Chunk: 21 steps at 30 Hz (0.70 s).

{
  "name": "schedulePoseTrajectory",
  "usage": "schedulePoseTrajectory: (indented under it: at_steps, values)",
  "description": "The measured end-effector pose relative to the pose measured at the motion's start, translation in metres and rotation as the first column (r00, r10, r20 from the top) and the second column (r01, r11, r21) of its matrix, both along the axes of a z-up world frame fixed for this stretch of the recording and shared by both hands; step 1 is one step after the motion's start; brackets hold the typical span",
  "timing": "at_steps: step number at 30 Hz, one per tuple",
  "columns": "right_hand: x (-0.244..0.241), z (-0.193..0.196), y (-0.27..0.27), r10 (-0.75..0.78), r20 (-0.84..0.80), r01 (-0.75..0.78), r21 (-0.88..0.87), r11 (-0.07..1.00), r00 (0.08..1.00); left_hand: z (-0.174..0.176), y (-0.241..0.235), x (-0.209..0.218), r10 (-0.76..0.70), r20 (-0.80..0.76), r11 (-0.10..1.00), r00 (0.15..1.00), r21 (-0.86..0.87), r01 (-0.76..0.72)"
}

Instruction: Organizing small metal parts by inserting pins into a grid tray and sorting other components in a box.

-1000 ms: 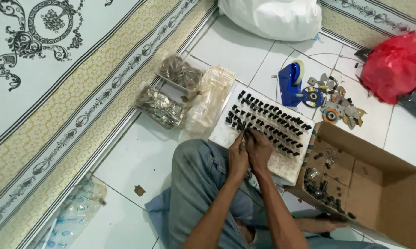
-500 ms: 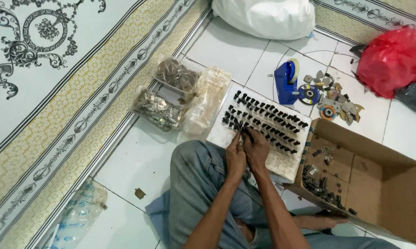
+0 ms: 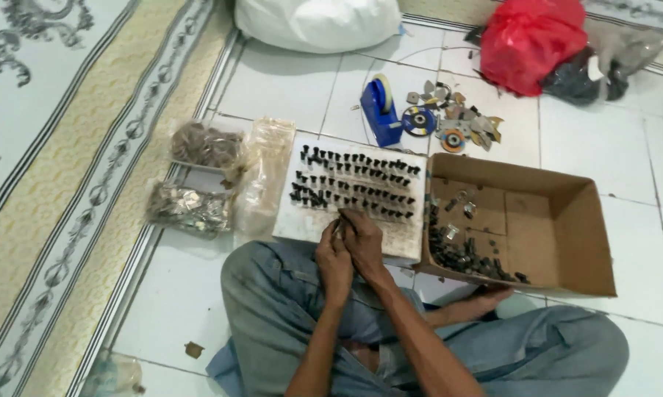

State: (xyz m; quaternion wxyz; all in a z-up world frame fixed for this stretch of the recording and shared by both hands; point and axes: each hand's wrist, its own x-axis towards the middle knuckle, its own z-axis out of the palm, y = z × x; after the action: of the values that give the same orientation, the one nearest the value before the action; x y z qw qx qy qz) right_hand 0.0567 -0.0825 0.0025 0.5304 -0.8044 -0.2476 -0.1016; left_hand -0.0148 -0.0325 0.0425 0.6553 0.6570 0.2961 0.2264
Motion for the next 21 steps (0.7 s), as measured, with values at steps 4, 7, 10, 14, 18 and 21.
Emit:
schedulePoseTrajectory:
  at_steps: [4,7,10,14,18,21]
  values:
    - [0.009,0.033,-0.060,-0.107,0.008,0.107,-0.048,0.993,0.994,0.024,-0.039,0.013,-0.113,0.027,0.994,0.993,0.010,0.113]
    - [0.043,0.027,-0.129,-0.197,0.066,0.202,-0.084,0.976,0.978,0.038,-0.075,0.031,-0.248,0.021,0.969,0.969,0.027,0.247]
    - [0.092,0.006,-0.213,-0.214,0.179,0.260,-0.289,0.921,0.960,0.031,-0.108,0.064,-0.370,0.072,0.929,0.926,0.057,0.367]
    - [0.130,0.085,-0.278,-0.293,-0.388,-0.085,-0.715,0.694,0.874,-0.001,-0.145,0.106,-0.633,-0.083,0.726,0.770,0.282,0.627]
    - [0.168,-0.102,-0.395,-0.410,-0.209,0.113,-0.764,0.635,0.888,-0.060,-0.161,0.136,-0.612,-0.461,0.386,0.643,0.535,0.751]
    - [0.169,-0.083,-0.376,-0.508,-0.389,0.030,-0.771,0.636,0.769,-0.085,-0.168,0.141,-0.532,-0.610,0.307,0.587,0.508,0.805]
